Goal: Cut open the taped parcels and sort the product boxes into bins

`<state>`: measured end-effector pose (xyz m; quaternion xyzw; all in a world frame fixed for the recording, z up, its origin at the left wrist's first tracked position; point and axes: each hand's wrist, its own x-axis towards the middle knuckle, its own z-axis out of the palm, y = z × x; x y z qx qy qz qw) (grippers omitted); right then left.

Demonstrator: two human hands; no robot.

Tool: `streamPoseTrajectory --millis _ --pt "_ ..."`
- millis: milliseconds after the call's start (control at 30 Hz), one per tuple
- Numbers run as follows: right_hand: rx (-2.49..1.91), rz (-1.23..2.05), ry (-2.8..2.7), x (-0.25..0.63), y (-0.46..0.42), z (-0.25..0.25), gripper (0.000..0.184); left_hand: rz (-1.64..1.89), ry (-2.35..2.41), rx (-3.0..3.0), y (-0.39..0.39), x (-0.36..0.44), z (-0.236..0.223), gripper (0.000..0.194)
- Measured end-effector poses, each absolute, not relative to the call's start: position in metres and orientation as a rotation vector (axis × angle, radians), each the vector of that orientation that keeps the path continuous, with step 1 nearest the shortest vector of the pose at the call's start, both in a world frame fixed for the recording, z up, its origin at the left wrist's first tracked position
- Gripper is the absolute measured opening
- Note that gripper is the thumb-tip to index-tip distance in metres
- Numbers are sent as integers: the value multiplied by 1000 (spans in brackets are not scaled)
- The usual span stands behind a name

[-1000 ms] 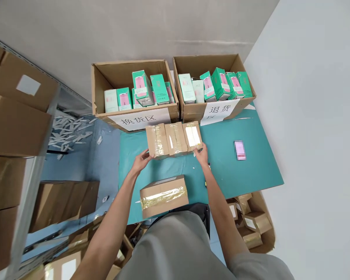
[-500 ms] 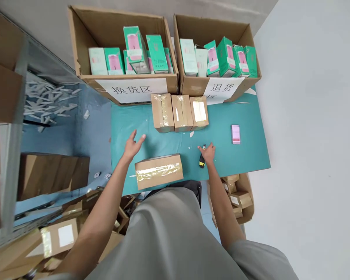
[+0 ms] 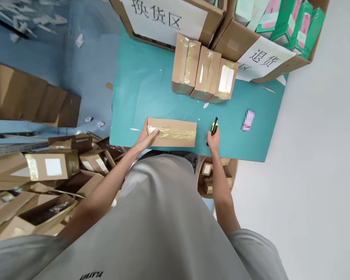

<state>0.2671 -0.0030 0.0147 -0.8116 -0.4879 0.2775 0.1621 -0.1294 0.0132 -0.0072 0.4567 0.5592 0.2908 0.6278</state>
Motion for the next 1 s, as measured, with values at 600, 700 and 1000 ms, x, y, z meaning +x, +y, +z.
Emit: streamPoseTrajectory --millis 600,700,1000 --pt "-1808 929 -3009 151 25 147 57 718 1090 1510 -6 -121 1 99" --pt "-1798 906 -3083 135 32 148 56 706 1071 1479 -4 -121 4 102" --pt "-1727 866 -3204 122 44 157 53 751 1030 1318 -3 -118 4 104"
